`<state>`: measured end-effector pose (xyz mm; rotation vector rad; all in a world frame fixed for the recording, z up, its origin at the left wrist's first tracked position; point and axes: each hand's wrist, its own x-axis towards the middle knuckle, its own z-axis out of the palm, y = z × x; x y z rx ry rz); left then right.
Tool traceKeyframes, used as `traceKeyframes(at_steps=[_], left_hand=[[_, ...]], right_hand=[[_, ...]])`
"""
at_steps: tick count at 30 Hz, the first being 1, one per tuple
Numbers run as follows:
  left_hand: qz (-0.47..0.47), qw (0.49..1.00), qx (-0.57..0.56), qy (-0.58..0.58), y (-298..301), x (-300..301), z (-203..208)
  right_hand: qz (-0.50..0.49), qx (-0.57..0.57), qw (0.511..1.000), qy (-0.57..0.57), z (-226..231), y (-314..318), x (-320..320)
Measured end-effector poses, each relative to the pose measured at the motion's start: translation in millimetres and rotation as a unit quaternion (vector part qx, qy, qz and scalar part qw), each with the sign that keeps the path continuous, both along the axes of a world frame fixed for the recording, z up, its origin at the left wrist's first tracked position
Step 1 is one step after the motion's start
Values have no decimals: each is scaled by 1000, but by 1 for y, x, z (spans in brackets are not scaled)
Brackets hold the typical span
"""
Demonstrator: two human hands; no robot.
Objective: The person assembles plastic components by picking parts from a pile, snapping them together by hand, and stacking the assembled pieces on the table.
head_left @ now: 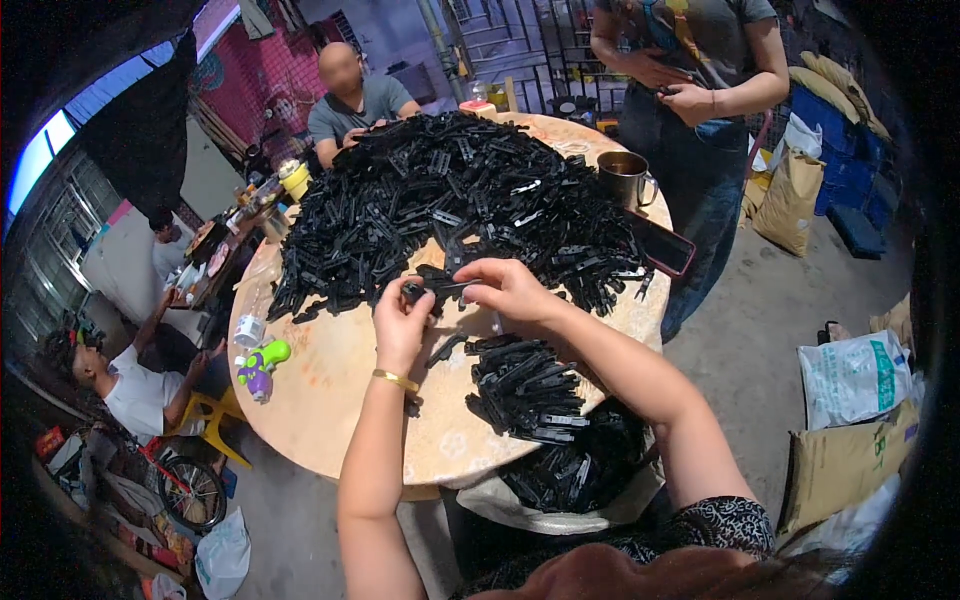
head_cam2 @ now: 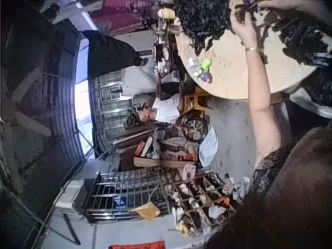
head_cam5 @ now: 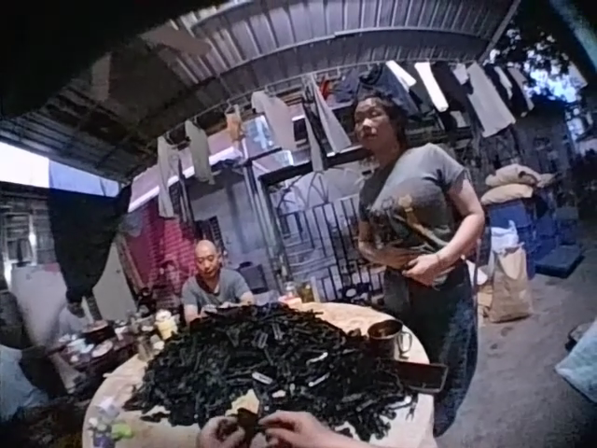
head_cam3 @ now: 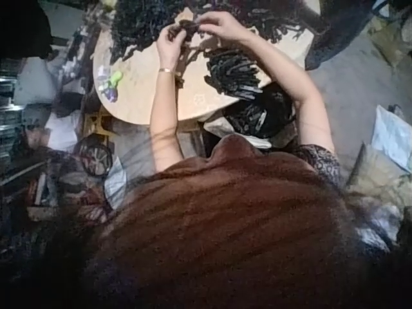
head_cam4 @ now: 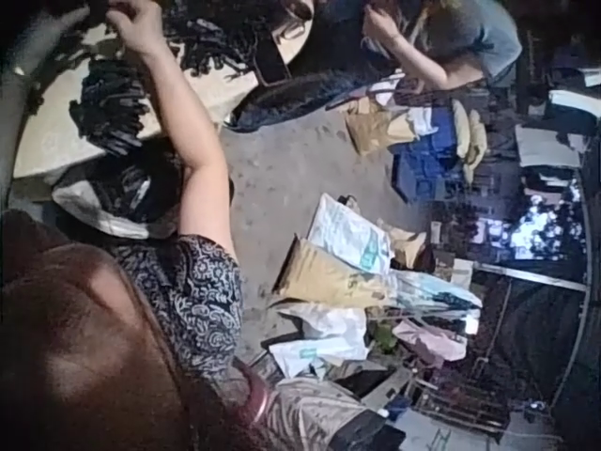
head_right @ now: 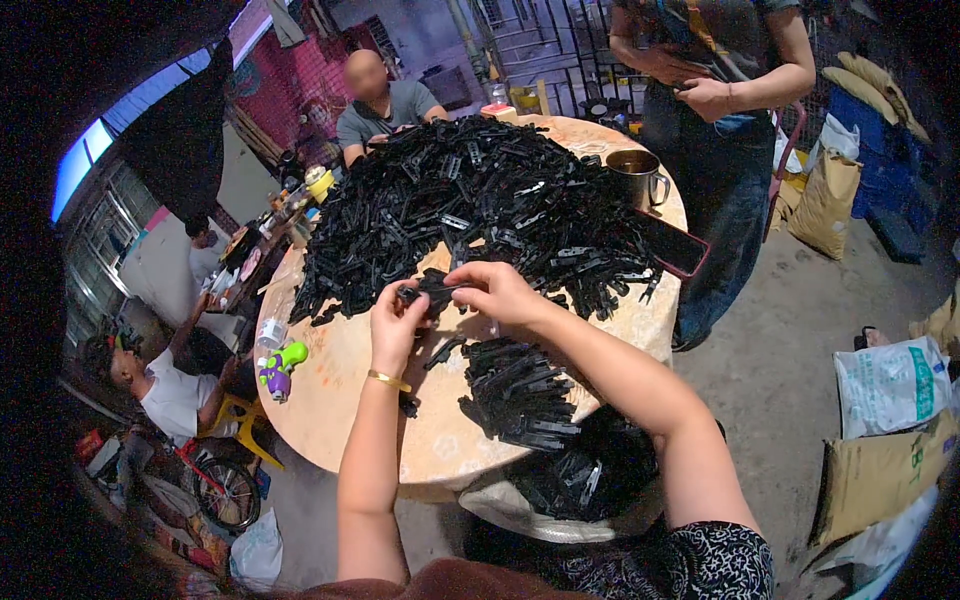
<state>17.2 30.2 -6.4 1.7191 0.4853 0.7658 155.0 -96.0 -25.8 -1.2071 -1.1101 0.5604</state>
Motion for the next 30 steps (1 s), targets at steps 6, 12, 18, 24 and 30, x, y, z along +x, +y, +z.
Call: traceKeyframes(at_steps=[6,12,18,24,30], left_hand=[[-173,969,-167,-64,7,-2,-9],[-152,935,-312,-79,-10,1,-3],[-113,978,-175,-31,-9,1,-8],[-143,989,-1,27,-10,-2,0],[-125,984,124,17,-18,-2,6]], right_hand=[[66,2,989,130,5,-1,4],[-3,-32,999,5,-6,4,3],[-55,-49,987,-143,5,-4,-8],[-75,-6,974,-214,8,-9,-3],[-92,23,963,-251,3,-9,3]])
